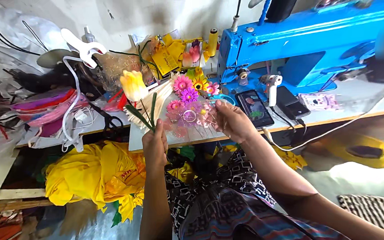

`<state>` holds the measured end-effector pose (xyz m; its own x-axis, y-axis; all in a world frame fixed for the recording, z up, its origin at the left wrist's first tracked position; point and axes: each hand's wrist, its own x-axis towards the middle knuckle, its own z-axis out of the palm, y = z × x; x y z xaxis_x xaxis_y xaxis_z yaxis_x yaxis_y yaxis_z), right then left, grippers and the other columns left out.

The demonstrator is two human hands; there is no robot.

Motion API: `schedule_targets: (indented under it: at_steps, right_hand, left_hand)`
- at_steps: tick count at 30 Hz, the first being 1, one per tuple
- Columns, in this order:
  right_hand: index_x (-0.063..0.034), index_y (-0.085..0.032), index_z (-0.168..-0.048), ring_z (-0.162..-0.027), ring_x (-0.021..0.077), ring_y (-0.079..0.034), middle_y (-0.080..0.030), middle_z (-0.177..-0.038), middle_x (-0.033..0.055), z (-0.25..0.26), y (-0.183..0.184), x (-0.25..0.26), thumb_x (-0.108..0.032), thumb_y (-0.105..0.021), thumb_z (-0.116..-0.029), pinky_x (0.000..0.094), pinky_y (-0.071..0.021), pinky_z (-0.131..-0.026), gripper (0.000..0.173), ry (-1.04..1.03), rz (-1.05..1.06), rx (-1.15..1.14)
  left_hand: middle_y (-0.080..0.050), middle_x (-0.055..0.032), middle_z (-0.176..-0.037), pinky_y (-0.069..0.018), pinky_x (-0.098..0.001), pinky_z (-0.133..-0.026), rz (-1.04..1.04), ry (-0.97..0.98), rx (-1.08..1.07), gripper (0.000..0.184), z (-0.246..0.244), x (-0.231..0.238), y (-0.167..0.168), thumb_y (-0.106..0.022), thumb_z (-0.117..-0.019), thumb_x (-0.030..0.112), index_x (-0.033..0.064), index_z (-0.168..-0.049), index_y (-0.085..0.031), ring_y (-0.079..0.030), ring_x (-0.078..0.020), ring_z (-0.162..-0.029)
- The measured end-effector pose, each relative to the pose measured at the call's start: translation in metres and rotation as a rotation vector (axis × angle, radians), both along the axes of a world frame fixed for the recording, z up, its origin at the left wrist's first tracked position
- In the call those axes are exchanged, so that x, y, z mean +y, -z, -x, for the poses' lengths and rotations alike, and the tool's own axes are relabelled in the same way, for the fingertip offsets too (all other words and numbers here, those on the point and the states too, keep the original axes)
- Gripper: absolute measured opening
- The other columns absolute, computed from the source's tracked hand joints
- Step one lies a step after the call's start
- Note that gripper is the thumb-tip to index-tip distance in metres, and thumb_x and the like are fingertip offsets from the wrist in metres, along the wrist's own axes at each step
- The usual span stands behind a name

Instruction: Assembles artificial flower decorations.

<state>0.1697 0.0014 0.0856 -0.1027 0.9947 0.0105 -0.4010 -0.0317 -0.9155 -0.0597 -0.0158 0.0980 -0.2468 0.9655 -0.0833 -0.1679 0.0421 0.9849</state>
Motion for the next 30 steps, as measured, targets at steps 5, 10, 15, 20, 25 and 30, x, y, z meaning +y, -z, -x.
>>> schedule_targets:
  at_steps: [5,10,15,20,25,30]
  right_hand:
    - [-0.0101,-0.065,-0.109,-0.065,0.004,-0.064,-0.073,-0.089,0.0012,-0.003,0.006,0.003,-0.034,-0.032,-0.113,0.0177,-0.0536,-0.058,0.041,-0.034,0.019,0.098]
    - [-0.0105,-0.065,-0.106,-0.078,0.0087,-0.069,-0.071,-0.094,0.0013,0.006,0.011,-0.001,-0.011,-0.049,-0.1069,0.0254,-0.0599,-0.072,0.016,-0.057,-0.018,0.033]
    - [-0.011,-0.06,-0.106,-0.087,0.0117,-0.071,-0.072,-0.102,0.0029,0.016,0.012,-0.008,-0.007,-0.053,-0.1038,0.0289,-0.0609,-0.077,0.009,-0.122,-0.029,0.04]
    - [-0.0078,-0.063,-0.112,-0.085,0.0121,-0.072,-0.073,-0.1,0.0047,0.026,0.007,-0.013,-0.002,-0.062,-0.0989,0.0288,-0.0609,-0.076,0.015,-0.169,0.059,0.106]
    - [-0.0096,-0.06,-0.105,-0.086,0.0137,-0.072,-0.074,-0.099,0.0066,0.038,0.007,-0.014,0.007,-0.053,-0.0967,0.0307,-0.0607,-0.078,0.02,-0.018,0.02,0.332]
    - [-0.0107,-0.058,-0.107,-0.081,0.0115,-0.069,-0.07,-0.096,0.0036,0.052,0.013,-0.014,0.003,-0.062,-0.0962,0.0292,-0.0604,-0.073,0.018,0.067,-0.082,0.246]
  left_hand:
    - [-0.036,0.0113,-0.052,-0.0325,-0.0122,-0.041,-0.05,0.17,-0.194,0.024,0.013,0.0,0.021,-0.045,-0.1075,0.013,0.006,-0.107,-0.068,-0.033,0.0026,-0.04]
    - [-0.048,0.0072,-0.056,-0.0312,-0.0132,-0.041,-0.036,0.046,-0.075,0.011,-0.009,0.0,0.023,-0.061,-0.1001,0.004,0.0079,-0.093,-0.068,-0.034,0.0013,-0.042]
    - [-0.058,0.006,-0.069,-0.0345,-0.0133,-0.044,-0.174,0.079,0.03,0.004,-0.029,-0.003,0.021,-0.065,-0.0986,0.007,0.0079,-0.099,-0.068,-0.04,0.0021,-0.046]
    - [-0.048,0.0078,-0.06,-0.0338,-0.0128,-0.043,-0.221,0.209,-0.107,0.008,-0.04,-0.006,0.021,-0.059,-0.101,0.006,0.0118,-0.098,-0.063,-0.037,0.0022,-0.045]
    - [-0.049,0.0066,-0.061,-0.0334,-0.0133,-0.044,-0.186,0.189,-0.087,0.014,-0.043,-0.008,0.021,-0.058,-0.0988,0.0,0.0102,-0.109,-0.061,-0.038,0.0016,-0.046]
    - [-0.046,0.0069,-0.058,-0.0345,-0.0141,-0.044,-0.133,0.206,-0.133,0.009,-0.05,-0.012,0.021,-0.057,-0.1024,0.008,0.0096,-0.098,-0.065,-0.038,0.001,-0.045]
